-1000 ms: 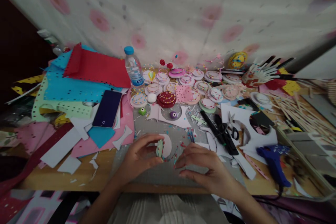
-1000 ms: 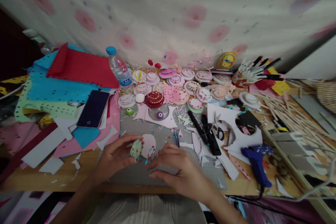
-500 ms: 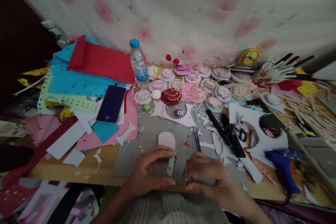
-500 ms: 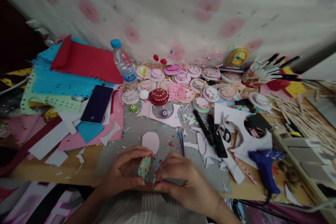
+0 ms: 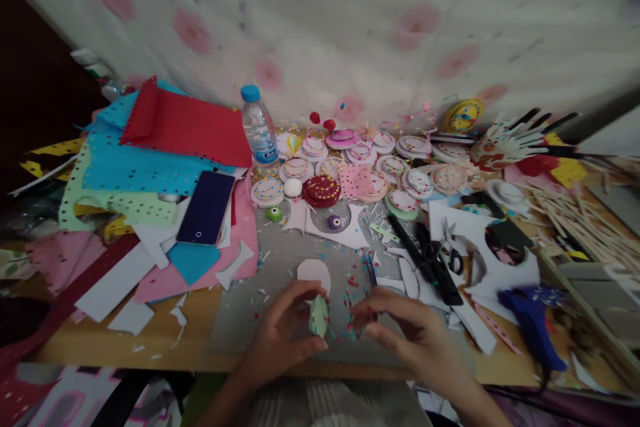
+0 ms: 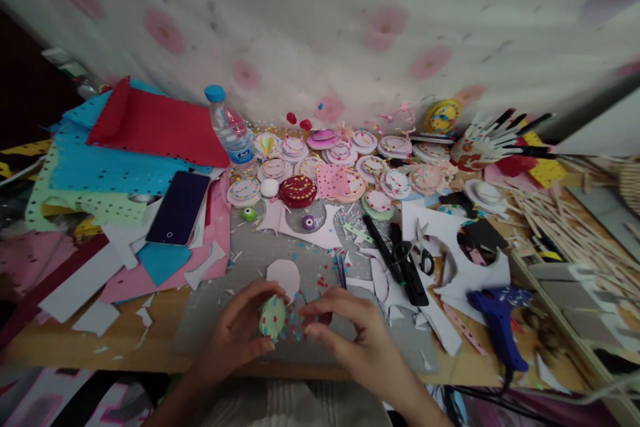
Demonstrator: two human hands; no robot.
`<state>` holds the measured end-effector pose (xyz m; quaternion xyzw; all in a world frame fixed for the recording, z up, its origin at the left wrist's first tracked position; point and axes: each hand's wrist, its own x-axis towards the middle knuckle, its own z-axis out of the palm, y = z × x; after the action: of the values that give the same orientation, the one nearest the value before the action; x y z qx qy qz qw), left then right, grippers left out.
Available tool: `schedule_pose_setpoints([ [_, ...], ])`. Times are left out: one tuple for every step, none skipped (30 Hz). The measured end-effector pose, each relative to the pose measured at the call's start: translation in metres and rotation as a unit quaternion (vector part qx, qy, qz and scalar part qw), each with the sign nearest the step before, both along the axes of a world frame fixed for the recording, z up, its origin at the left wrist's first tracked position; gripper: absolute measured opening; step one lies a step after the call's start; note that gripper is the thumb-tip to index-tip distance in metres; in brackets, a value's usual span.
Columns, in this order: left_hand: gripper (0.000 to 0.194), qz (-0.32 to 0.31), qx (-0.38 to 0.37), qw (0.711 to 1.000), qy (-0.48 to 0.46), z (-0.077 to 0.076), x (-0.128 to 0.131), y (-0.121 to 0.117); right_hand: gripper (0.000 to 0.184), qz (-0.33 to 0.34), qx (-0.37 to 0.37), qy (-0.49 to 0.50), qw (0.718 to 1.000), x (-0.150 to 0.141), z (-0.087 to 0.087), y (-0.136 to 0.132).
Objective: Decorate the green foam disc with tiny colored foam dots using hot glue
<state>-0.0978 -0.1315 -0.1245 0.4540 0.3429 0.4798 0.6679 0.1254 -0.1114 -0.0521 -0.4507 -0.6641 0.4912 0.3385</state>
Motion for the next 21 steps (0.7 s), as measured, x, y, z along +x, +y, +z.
schedule_pose_setpoints([
  [0.059, 0.006, -0.001, 1.000, 0.005, -0.001, -0.001, 0.001, 0.022, -0.007, -0.011, 0.011, 1.000, 0.002, 0.000, 0.000],
  [0.058, 0.011, 0.003, 1.000, 0.018, -0.002, -0.002, 0.002, 0.022, -0.011, -0.022, 0.020, 1.000, 0.004, 0.000, 0.000],
  [0.055, 0.018, 0.014, 0.999, 0.039, -0.003, -0.003, 0.004, 0.022, -0.015, -0.030, 0.028, 0.999, 0.006, 0.000, -0.001],
  [0.052, 0.025, 0.028, 0.997, 0.061, -0.004, -0.005, 0.006, 0.022, -0.019, -0.037, 0.034, 0.999, 0.008, -0.002, -0.002],
  [0.049, 0.033, 0.044, 0.995, 0.081, -0.004, -0.006, 0.009, 0.021, -0.026, -0.041, 0.036, 0.998, 0.010, -0.004, -0.003],
  [0.046, 0.039, 0.059, 0.992, 0.101, -0.004, -0.007, 0.012, 0.020, -0.039, -0.037, 0.035, 0.998, 0.013, -0.007, -0.004],
  [0.044, 0.046, 0.075, 0.989, 0.122, -0.004, -0.007, 0.015, 0.019, -0.055, -0.026, 0.028, 0.998, 0.015, -0.010, -0.006],
  [0.042, 0.054, 0.090, 0.984, 0.146, -0.003, -0.008, 0.018, 0.018, -0.071, -0.012, 0.014, 0.997, 0.018, -0.013, -0.008],
  [0.040, 0.061, 0.108, 0.977, 0.175, -0.003, -0.008, 0.022, 0.017, -0.088, 0.004, -0.006, 0.996, 0.021, -0.017, -0.011],
  [0.038, 0.066, 0.125, 0.967, 0.211, -0.003, -0.008, 0.025, 0.017, -0.107, 0.020, -0.028, 0.994, 0.025, -0.021, -0.013],
  [0.036, 0.070, 0.144, 0.955, 0.251, -0.003, -0.008, 0.029, 0.018, -0.127, 0.035, -0.048, 0.990, 0.030, -0.025, -0.016],
  [0.035, 0.070, 0.160, 0.941, 0.289, -0.004, -0.009, 0.031, 0.019, -0.149, 0.045, -0.063, 0.986, 0.035, -0.029, -0.019],
  [0.033, 0.067, 0.175, 0.928, 0.323, -0.005, -0.009, 0.034, 0.022, -0.172, 0.051, -0.074, 0.981, 0.041, -0.034, -0.023],
  [0.033, 0.060, 0.188, 0.916, 0.351, -0.007, -0.009, 0.036, 0.024, -0.199, 0.057, -0.079, 0.975, 0.047, -0.038, -0.027],
  [0.032, 0.055, 0.197, 0.905, 0.373, -0.010, -0.010, 0.037, 0.025, -0.227, 0.062, -0.082, 0.968, 0.053, -0.041, -0.031],
  [0.033, 0.054, 0.204, 0.896, 0.392, -0.012, -0.011, 0.038, 0.024, -0.254, 0.067, -0.083, 0.961, 0.059, -0.045, -0.036],
  [0.034, 0.054, 0.209, 0.887, 0.408, -0.015, -0.012, 0.038, 0.023, -0.283, 0.069, -0.082, 0.953, 0.066, -0.047, -0.040],
  [0.035, 0.056, 0.212, 0.879, 0.424, -0.017, -0.013, 0.038, 0.022, -0.312, 0.068, -0.079, 0.944, 0.071, -0.049, -0.044],
  [0.038, 0.058, 0.213, 0.871, 0.439, -0.019, -0.013, 0.038, 0.021, -0.339, 0.065, -0.073, 0.936, 0.076, -0.051, -0.047],
  [0.042, 0.059, 0.211, 0.864, 0.453, -0.020, -0.014, 0.038, 0.021, -0.362, 0.063, -0.066, 0.928, 0.081, -0.052, -0.050],
  [0.048, 0.055, 0.208, 0.858, 0.466, -0.021, -0.014, 0.038, 0.021, -0.382, 0.064, -0.059, 0.920, 0.084, -0.052, -0.053],
])
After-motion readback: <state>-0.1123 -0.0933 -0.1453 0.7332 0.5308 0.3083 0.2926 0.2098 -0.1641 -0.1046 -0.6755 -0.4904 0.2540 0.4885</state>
